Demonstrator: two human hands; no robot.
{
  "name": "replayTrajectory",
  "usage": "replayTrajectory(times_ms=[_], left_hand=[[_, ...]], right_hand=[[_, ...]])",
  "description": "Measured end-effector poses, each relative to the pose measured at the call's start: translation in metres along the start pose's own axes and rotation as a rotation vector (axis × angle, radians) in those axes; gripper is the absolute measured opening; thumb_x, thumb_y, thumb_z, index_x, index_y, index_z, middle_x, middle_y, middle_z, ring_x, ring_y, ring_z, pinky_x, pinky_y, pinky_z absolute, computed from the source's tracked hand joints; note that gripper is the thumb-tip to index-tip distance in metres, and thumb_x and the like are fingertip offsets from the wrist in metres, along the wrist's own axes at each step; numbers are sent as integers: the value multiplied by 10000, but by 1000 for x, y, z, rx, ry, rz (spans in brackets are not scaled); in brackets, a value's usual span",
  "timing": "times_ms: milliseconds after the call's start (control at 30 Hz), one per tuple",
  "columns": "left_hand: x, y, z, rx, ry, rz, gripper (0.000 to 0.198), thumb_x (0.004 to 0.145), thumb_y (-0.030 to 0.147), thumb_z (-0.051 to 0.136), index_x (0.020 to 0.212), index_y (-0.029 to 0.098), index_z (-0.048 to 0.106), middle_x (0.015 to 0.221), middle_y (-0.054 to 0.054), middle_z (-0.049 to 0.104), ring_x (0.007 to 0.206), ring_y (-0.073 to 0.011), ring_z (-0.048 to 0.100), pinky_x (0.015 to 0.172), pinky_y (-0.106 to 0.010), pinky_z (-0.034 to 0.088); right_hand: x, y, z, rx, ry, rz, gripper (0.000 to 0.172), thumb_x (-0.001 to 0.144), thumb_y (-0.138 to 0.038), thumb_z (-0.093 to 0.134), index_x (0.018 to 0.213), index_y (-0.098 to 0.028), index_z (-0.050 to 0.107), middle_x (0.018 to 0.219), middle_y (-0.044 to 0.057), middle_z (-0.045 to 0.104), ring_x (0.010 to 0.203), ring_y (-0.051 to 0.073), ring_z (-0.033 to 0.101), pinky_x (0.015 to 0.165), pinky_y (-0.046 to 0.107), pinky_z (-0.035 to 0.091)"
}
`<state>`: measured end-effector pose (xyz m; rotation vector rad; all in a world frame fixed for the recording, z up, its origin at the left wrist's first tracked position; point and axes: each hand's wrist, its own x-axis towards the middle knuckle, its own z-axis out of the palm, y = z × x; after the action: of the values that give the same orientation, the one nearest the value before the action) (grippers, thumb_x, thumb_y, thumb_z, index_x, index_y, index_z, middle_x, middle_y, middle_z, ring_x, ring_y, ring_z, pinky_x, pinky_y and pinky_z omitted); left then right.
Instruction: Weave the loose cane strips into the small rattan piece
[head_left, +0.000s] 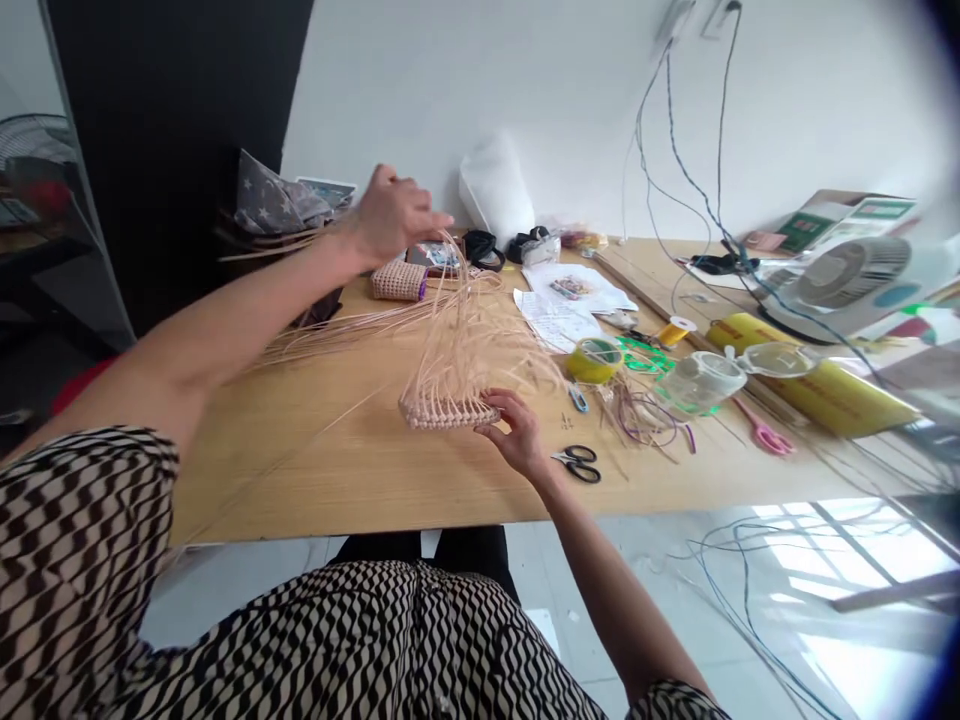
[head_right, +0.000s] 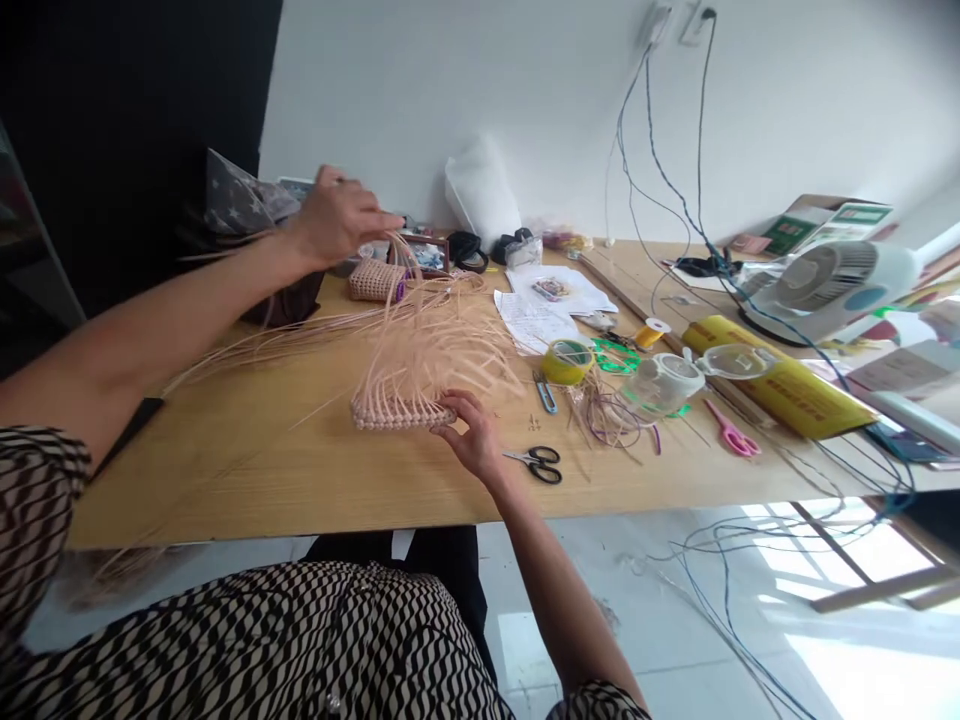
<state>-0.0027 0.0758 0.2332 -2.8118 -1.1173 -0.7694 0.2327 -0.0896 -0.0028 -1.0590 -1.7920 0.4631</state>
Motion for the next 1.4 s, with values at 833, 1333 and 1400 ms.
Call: replayTrajectory(times_ms=[833,1333,1400], left_hand=[[-227,116,140,-1409,71,-1056,462,739,497,620,1037,147,577,1055,-111,625,958,-217,589,737,-318,501],[-241,118,143,-1521,242,-743,492,763,284,647,1237,211,540,1252,-78,574,1192,-233,492,996,-336,391],[-238,113,140,-1596,249,-803,437,754,286,633,1177,186,583,1184,-82,615,1152,-245,525,956,-345,429]], right_hand=[[-56,-27,14,23,132,125,272,757,-280,676,1017,-234,612,1123,93,574,1084,222,543,936,406,451],[-47,-54,9,997,288,983,381,699,-341,679,1035,-192,580,983,65,672,833,182,644,755,350,523],[-41,-58,10,1051,291,984,352,665,-307,701,978,-179,606,893,45,689,761,161,645,715,315,527]])
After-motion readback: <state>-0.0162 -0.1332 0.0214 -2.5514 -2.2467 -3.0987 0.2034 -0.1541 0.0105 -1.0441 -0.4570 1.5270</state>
